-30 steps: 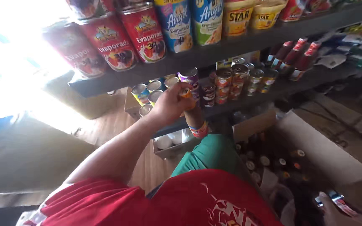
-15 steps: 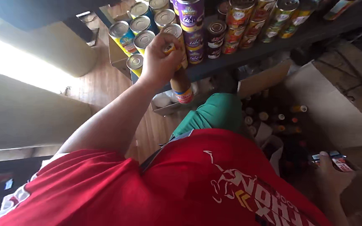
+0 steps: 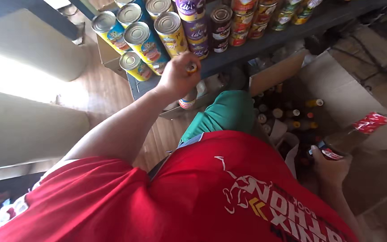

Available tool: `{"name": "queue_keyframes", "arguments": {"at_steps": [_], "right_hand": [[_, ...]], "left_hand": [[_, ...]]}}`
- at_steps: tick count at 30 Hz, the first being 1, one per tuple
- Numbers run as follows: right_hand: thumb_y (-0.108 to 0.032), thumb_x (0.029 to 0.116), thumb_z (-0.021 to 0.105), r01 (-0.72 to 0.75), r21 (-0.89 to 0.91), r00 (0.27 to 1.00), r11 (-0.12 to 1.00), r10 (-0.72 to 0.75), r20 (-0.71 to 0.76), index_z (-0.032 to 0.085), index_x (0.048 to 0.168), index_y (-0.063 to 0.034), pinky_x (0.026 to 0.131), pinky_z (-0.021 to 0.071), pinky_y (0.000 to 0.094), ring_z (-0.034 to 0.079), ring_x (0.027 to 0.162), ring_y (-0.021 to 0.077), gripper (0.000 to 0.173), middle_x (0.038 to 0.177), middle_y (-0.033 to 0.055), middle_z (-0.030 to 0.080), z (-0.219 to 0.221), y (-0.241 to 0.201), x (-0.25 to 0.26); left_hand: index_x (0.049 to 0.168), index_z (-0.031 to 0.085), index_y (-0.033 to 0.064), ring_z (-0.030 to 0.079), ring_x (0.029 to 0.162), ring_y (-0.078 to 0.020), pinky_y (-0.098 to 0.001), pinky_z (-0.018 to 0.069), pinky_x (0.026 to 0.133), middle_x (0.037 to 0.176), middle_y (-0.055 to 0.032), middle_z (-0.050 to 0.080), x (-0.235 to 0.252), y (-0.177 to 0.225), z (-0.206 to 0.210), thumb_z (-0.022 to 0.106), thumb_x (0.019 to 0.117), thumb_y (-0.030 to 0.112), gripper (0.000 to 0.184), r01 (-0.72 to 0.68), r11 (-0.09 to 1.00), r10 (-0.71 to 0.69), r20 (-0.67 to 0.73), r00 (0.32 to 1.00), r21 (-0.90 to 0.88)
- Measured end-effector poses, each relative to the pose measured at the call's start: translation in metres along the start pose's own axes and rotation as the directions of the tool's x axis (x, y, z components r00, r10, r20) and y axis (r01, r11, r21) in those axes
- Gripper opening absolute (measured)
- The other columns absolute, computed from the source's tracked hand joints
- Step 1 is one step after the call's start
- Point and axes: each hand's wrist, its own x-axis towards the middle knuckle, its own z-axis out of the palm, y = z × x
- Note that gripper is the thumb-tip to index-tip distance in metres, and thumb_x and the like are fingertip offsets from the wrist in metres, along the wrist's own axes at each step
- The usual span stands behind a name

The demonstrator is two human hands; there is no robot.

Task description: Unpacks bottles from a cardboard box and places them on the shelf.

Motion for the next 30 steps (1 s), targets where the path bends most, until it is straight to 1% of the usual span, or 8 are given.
{"name": "queue_keyframes", "arguments": {"at_steps": [3,6,9,16,19,24,28,30], "right_hand": [[-0.018,0.0869,0.081,-0.042,-0.028,0.999,0.999,0.043,0.016,0.027,0.154,0.0092,0.116,0.0394,0.0438,0.052,0.136,0.0332,0.09,0.146,0.0304,0.049,0.0,-0.006,0.0],[-0.015,0.0873,0.079,0.003,0.017,1.0,1.0,-0.003,0.019,0.024,0.153,0.0116,0.115,0.0405,0.0394,0.053,0.135,0.0308,0.09,0.146,0.0313,0.048,-0.001,-0.006,-0.001],[-0.013,0.0857,0.08,0.091,0.076,0.996,0.993,-0.09,-0.013,0.027,0.15,0.0147,0.112,0.0435,0.0339,0.056,0.131,0.0266,0.088,0.142,0.0317,0.051,0.002,-0.001,0.001],[-0.014,0.086,0.081,0.065,0.034,0.998,0.997,-0.065,-0.007,0.029,0.15,0.0139,0.112,0.0441,0.0378,0.057,0.129,0.0299,0.086,0.14,0.032,0.053,0.004,-0.004,-0.002],[-0.015,0.0867,0.081,0.023,-0.019,1.0,1.0,-0.023,0.01,0.029,0.151,0.0127,0.112,0.0431,0.0425,0.056,0.13,0.0338,0.087,0.141,0.0325,0.053,0.006,-0.004,-0.004],[-0.016,0.0881,0.081,-0.045,-0.085,0.997,0.995,0.049,0.053,0.029,0.152,0.0098,0.112,0.0433,0.0456,0.056,0.13,0.0344,0.086,0.142,0.0314,0.052,0.009,-0.008,-0.01],[-0.015,0.0859,0.081,-0.007,-0.072,0.996,0.997,0.014,0.09,0.031,0.151,0.0104,0.111,0.0442,0.0459,0.057,0.128,0.0345,0.086,0.141,0.0321,0.053,0.017,-0.013,-0.02],[-0.016,0.0834,0.082,0.034,-0.035,0.991,0.999,-0.029,0.127,0.031,0.15,0.0104,0.108,0.0464,0.0456,0.059,0.125,0.0335,0.088,0.138,0.0319,0.055,0.022,-0.01,-0.024]], "left_hand": [[0.103,0.069,-0.0058,0.066,0.106,-0.0369,-0.0531,0.0526,0.093,0.11,-0.0248,0.067,-0.011,-0.021,0.025,0.065,0.0882,-0.001,0.016,-0.071,0.993,0.054,0.176,0.983,0.094],[0.108,0.069,-0.0071,0.064,0.112,-0.0439,-0.0578,0.0505,0.097,0.115,-0.0281,0.066,-0.019,-0.05,0.047,0.063,0.0906,-0.002,0.019,-0.066,0.98,-0.001,0.335,0.942,0.188],[0.118,0.066,-0.0072,0.058,0.123,-0.0458,-0.0587,0.0456,0.104,0.126,-0.0292,0.062,-0.023,-0.08,0.063,0.059,0.0958,0.001,0.025,0.035,0.959,-0.156,0.42,0.894,0.28],[0.13,0.061,-0.0035,0.052,0.133,-0.0447,-0.06,0.0434,0.108,0.141,-0.0263,0.055,-0.021,-0.127,0.094,0.058,0.0992,0.002,0.031,0.219,0.898,-0.386,0.443,0.81,0.382],[0.132,0.06,-0.0033,0.049,0.135,-0.0454,-0.0615,0.0414,0.109,0.142,-0.0274,0.053,-0.012,-0.142,0.103,0.059,0.0986,0.002,0.033,0.248,0.89,-0.414,0.452,0.79,0.382],[0.133,0.06,-0.0021,0.049,0.135,-0.0456,-0.059,0.0406,0.112,0.139,-0.0282,0.055,-0.005,-0.156,0.115,0.062,0.096,0.0,0.037,0.243,0.907,-0.386,0.448,0.807,0.344],[0.14,0.058,0.0039,0.043,0.14,-0.0465,-0.0634,0.0395,0.111,0.146,-0.0262,0.051,-0.004,-0.157,0.124,0.063,0.0959,0.004,0.044,0.291,0.883,-0.43,0.386,0.816,0.369],[0.144,0.056,0.0081,0.036,0.145,-0.0475,-0.0655,0.0332,0.115,0.153,-0.0247,0.045,-0.007,-0.15,0.131,0.067,0.0948,0.009,0.051,0.297,0.877,-0.43,0.342,0.836,0.378]]}}
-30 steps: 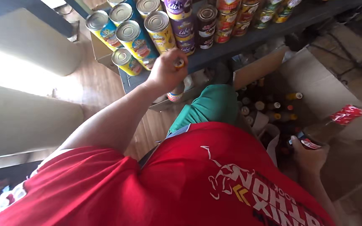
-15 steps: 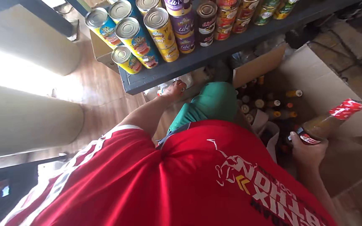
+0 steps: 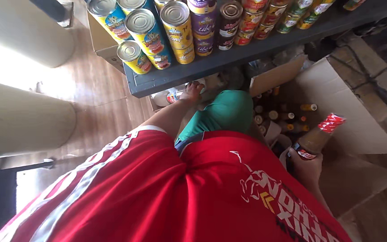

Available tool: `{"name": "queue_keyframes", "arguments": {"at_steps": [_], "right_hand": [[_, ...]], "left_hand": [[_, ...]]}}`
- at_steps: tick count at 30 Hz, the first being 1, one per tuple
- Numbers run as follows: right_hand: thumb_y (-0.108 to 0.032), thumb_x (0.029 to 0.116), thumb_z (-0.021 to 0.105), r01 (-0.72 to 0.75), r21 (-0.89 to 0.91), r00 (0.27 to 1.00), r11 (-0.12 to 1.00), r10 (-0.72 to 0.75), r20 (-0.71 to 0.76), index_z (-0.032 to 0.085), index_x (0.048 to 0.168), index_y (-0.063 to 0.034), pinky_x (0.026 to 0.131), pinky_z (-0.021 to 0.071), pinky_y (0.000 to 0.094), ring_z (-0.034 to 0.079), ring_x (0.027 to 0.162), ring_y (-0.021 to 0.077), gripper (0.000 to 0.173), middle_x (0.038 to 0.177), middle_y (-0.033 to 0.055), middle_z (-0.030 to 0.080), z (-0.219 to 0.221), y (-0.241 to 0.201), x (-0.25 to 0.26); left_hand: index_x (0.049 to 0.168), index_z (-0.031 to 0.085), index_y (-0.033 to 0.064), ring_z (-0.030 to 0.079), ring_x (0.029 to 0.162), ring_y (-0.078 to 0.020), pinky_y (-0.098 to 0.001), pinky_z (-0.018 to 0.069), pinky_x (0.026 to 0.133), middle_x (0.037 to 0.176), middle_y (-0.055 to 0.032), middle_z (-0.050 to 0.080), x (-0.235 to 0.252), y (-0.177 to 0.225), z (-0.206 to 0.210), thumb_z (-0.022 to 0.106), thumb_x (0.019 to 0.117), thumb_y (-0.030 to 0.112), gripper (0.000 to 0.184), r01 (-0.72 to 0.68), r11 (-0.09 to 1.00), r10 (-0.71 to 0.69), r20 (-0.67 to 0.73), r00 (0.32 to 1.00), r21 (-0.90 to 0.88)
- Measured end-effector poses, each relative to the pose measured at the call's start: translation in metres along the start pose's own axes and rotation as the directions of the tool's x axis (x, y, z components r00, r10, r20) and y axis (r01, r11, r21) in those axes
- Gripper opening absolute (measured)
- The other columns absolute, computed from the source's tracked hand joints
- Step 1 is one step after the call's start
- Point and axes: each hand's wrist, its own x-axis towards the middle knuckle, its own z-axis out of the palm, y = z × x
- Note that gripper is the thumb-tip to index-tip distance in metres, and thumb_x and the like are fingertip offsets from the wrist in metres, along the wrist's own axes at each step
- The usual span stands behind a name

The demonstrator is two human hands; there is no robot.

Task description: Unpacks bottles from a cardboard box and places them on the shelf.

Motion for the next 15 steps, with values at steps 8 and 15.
{"name": "queue_keyframes", "arguments": {"at_steps": [8,15], "right_hand": [[-0.032,0.0782,0.089,0.24,-0.236,0.955,0.942,-0.185,0.231,0.041,0.147,0.0098,0.104,0.049,0.0575,0.063,0.119,0.0442,0.093,0.129,0.0334,0.062,0.012,-0.021,-0.018],[-0.031,0.0786,0.086,0.514,-0.095,0.845,0.852,-0.484,0.228,0.052,0.135,0.0146,0.102,0.0507,0.0581,0.065,0.114,0.0462,0.08,0.124,0.0348,0.064,0.016,-0.001,-0.004]], "left_hand": [[0.138,0.062,0.003,0.047,0.141,-0.0363,-0.0515,0.0369,0.118,0.147,-0.0207,0.054,-0.059,0.138,-0.018,0.071,0.0939,0.015,0.047,-0.476,0.829,0.427,-0.217,0.878,-0.292],[0.142,0.054,-0.0032,0.063,0.121,-0.0262,-0.0407,0.0493,0.106,0.132,-0.0225,0.064,-0.082,0.218,-0.013,0.072,0.0957,0.016,0.053,-0.363,0.623,0.686,0.261,0.679,-0.693]]}}
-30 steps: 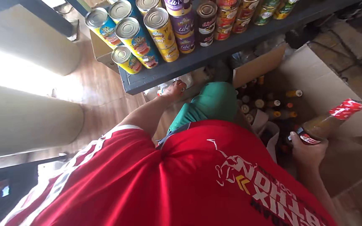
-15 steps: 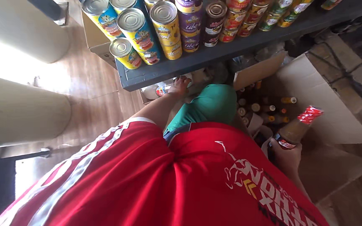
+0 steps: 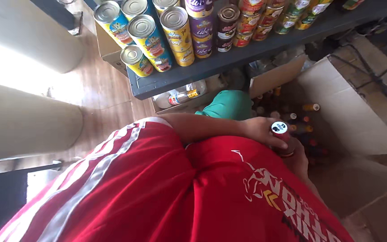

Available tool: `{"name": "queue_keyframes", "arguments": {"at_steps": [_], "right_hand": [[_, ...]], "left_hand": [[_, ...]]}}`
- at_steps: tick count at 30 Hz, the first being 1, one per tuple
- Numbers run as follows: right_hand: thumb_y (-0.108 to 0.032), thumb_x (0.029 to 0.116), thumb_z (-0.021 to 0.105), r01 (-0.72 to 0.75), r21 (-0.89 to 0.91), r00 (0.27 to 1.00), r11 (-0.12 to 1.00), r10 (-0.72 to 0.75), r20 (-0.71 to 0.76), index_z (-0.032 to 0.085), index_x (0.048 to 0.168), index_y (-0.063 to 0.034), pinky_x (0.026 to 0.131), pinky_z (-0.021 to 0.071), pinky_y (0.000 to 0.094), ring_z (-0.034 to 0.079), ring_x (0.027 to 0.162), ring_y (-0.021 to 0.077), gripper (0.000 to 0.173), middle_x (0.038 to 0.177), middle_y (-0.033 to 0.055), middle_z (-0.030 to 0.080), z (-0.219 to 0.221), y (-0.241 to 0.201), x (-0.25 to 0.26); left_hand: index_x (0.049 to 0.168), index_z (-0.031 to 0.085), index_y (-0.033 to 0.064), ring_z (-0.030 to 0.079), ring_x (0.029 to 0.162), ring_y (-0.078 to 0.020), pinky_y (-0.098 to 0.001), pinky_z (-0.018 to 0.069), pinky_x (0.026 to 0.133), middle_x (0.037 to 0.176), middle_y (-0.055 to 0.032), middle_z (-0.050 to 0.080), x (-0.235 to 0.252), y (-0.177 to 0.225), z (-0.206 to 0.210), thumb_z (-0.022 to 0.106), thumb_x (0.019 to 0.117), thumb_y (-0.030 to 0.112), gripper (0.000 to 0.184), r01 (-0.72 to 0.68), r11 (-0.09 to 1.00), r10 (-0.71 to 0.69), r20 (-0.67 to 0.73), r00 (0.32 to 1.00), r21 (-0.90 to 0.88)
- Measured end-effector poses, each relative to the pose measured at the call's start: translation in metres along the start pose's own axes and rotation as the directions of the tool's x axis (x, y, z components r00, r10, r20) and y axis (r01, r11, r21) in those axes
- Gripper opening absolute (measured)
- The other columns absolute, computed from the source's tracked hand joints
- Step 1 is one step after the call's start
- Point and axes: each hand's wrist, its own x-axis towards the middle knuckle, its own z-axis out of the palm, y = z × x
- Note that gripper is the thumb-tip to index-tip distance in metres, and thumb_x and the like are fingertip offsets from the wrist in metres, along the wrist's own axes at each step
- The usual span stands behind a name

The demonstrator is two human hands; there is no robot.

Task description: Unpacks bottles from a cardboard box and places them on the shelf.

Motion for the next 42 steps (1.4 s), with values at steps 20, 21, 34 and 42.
{"name": "queue_keyframes", "arguments": {"at_steps": [20,21,34,42], "right_hand": [[-0.021,0.1042,0.057,-0.227,0.081,0.966,0.97,0.235,-0.107,0.042,0.149,0.0111,0.098,0.0525,0.0497,0.066,0.109,0.0411,0.057,0.125,0.0352,0.063,-0.046,0.027,0.004],[-0.021,0.1051,0.056,-0.226,0.072,0.969,0.971,0.232,-0.081,0.045,0.147,0.0106,0.098,0.0521,0.0521,0.066,0.11,0.0428,0.054,0.125,0.0354,0.063,-0.044,0.025,0.003],[-0.021,0.1077,0.052,-0.321,0.007,0.947,0.947,0.321,-0.018,0.06,0.137,0.0057,0.099,0.0508,0.0573,0.067,0.113,0.0439,0.041,0.127,0.0318,0.065,-0.038,0.031,-0.004],[-0.021,0.1088,0.053,-0.475,0.015,0.88,0.88,0.475,-0.008,0.062,0.137,0.0008,0.105,0.0466,0.0617,0.063,0.122,0.0439,0.037,0.133,0.0271,0.064,-0.041,0.038,0.004]], "left_hand": [[0.118,0.072,0.0075,0.068,0.109,-0.0371,-0.0658,0.0508,0.091,0.114,-0.0169,0.072,-0.163,0.031,-0.101,0.074,0.0931,0.024,0.03,0.652,0.522,-0.387,-0.528,0.756,0.55],[0.121,0.071,0.0086,0.066,0.114,-0.0384,-0.0669,0.0489,0.094,0.119,-0.0172,0.07,-0.168,0.016,-0.1,0.072,0.0943,0.025,0.032,0.698,0.467,-0.472,-0.514,0.716,0.543],[0.127,0.066,0.0081,0.062,0.122,-0.0418,-0.0694,0.0468,0.097,0.127,-0.0204,0.067,-0.176,-0.122,-0.13,0.069,0.0955,0.026,0.036,0.851,0.281,-0.64,-0.574,0.511,0.444],[0.133,0.062,0.0081,0.061,0.122,-0.0449,-0.0705,0.0469,0.096,0.13,-0.0224,0.065,-0.148,-0.156,-0.13,0.072,0.0937,0.03,0.046,0.861,0.128,-0.686,-0.583,0.435,0.492]]}}
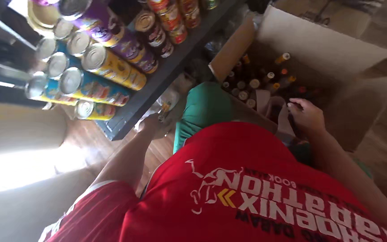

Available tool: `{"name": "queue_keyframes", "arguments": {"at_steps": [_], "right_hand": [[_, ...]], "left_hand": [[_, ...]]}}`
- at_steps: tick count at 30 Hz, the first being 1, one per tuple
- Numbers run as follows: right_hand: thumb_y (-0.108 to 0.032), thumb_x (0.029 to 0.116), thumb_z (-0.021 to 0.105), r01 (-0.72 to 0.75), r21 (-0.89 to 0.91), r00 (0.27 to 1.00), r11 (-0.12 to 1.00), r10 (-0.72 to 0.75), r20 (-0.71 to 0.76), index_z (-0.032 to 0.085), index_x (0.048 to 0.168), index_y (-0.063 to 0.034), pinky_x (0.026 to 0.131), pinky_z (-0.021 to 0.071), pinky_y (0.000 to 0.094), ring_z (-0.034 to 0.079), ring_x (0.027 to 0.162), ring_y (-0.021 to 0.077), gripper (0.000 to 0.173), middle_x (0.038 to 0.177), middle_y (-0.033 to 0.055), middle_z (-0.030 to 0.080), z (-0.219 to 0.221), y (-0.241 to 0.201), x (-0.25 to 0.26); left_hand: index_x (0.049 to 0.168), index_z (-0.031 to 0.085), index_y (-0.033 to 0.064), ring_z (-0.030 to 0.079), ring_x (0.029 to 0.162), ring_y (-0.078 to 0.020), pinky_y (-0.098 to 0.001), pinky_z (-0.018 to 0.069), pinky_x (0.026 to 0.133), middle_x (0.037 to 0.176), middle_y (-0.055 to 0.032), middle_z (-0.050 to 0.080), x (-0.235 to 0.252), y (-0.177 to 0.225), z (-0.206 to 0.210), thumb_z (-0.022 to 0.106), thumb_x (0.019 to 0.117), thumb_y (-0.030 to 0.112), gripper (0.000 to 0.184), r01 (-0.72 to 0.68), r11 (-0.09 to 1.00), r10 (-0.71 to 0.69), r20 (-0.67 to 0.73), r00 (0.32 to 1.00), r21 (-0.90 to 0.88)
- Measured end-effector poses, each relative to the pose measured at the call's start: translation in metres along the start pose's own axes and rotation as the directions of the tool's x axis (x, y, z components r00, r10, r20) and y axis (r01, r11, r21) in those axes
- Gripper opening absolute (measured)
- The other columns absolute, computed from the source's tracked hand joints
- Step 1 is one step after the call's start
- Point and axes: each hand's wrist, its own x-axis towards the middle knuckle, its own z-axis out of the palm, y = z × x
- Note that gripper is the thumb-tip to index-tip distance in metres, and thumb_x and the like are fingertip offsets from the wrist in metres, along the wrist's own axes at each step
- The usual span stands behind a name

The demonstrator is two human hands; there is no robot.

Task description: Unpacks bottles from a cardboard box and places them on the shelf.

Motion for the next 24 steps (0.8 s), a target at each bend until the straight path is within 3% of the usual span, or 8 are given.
{"name": "queue_keyframes", "arguments": {"at_steps": [2,5,9,14,16,18,20,24], "right_hand": [[-0.022,0.1087,0.053,-0.022,0.017,1.0,1.0,0.022,-0.007,0.063,0.136,-0.001,0.104,0.0469,0.0625,0.064,0.121,0.0428,0.036,0.133,0.0253,0.065,0.0,0.006,0.006],[-0.024,0.1088,0.052,-0.049,0.04,0.997,0.998,0.051,-0.05,0.065,0.134,-0.0025,0.102,0.0487,0.061,0.066,0.116,0.0409,0.036,0.127,0.0235,0.068,-0.001,0.016,0.016],[-0.026,0.1092,0.051,-0.109,0.09,0.991,0.99,0.116,-0.067,0.064,0.134,-0.0026,0.099,0.0503,0.0605,0.068,0.11,0.0401,0.037,0.123,0.0238,0.069,-0.005,0.027,0.027],[-0.026,0.1087,0.052,-0.106,0.175,0.986,0.979,0.126,-0.108,0.065,0.133,-0.001,0.1,0.0506,0.059,0.069,0.111,0.0388,0.037,0.125,0.0236,0.068,-0.01,0.031,0.031],[-0.026,0.1091,0.051,-0.094,0.193,0.984,0.977,0.12,-0.129,0.065,0.132,-0.001,0.099,0.0514,0.0577,0.069,0.11,0.0379,0.037,0.125,0.0232,0.068,-0.012,0.033,0.032],[-0.026,0.1096,0.051,-0.097,0.21,0.984,0.973,0.126,-0.127,0.064,0.133,-0.0014,0.1,0.0519,0.0561,0.069,0.112,0.0367,0.036,0.127,0.0226,0.067,-0.015,0.031,0.033],[-0.027,0.1099,0.05,-0.125,0.237,0.982,0.963,0.154,-0.111,0.064,0.133,-0.0022,0.1,0.0517,0.0563,0.068,0.112,0.0364,0.037,0.128,0.0225,0.067,-0.019,0.026,0.034],[-0.025,0.1097,0.05,-0.115,0.304,0.979,0.946,0.159,-0.124,0.064,0.133,-0.0014,0.098,0.0532,0.0548,0.069,0.11,0.0359,0.036,0.127,0.0229,0.067,-0.019,0.022,0.039]], "left_hand": [[0.131,0.064,0.0079,0.062,0.12,-0.0451,-0.0716,0.0466,0.095,0.127,-0.023,0.066,0.002,0.003,0.0,0.071,0.095,0.032,0.044,0.014,1.0,-0.014,-0.011,1.0,0.008],[0.137,0.06,0.0083,0.058,0.127,-0.0441,-0.0706,0.0424,0.102,0.133,-0.0236,0.063,-0.004,0.012,-0.01,0.066,0.0987,0.037,0.048,0.059,0.998,-0.059,0.014,0.998,0.029],[0.142,0.054,0.0032,0.053,0.134,-0.0437,-0.0651,0.04,0.109,0.141,-0.0264,0.057,-0.008,0.015,-0.014,0.064,0.1002,0.034,0.053,0.058,0.998,-0.058,0.048,0.997,0.006],[0.159,0.031,0.0046,0.049,0.137,-0.0456,-0.0636,0.0399,0.111,0.15,-0.0292,0.048,-0.026,0.018,-0.014,0.07,0.095,0.028,0.079,0.088,0.995,-0.089,-0.02,0.996,-0.038],[0.161,0.024,0.0018,0.048,0.138,-0.0472,-0.0644,0.0394,0.11,0.153,-0.0302,0.043,-0.048,0.041,-0.032,0.067,0.0969,0.033,0.083,0.14,0.988,-0.142,0.015,0.99,0.066],[0.153,0.038,-0.0031,0.052,0.135,-0.045,-0.0622,0.0445,0.106,0.15,-0.0298,0.047,-0.069,0.074,-0.059,0.058,0.1022,0.041,0.07,0.125,0.958,-0.155,0.102,0.983,0.256],[0.14,0.055,-0.0023,0.055,0.132,-0.0442,-0.0636,0.0451,0.104,0.141,-0.0288,0.056,-0.087,0.107,-0.088,0.05,0.1057,0.045,0.058,0.021,0.953,-0.067,0.144,0.987,0.302],[0.142,0.057,0.0014,0.054,0.131,-0.0457,-0.0672,0.0397,0.108,0.139,-0.0277,0.058,-0.101,0.168,-0.132,0.051,0.1073,0.037,0.05,-0.265,0.953,0.259,0.063,0.964,0.148]]}}
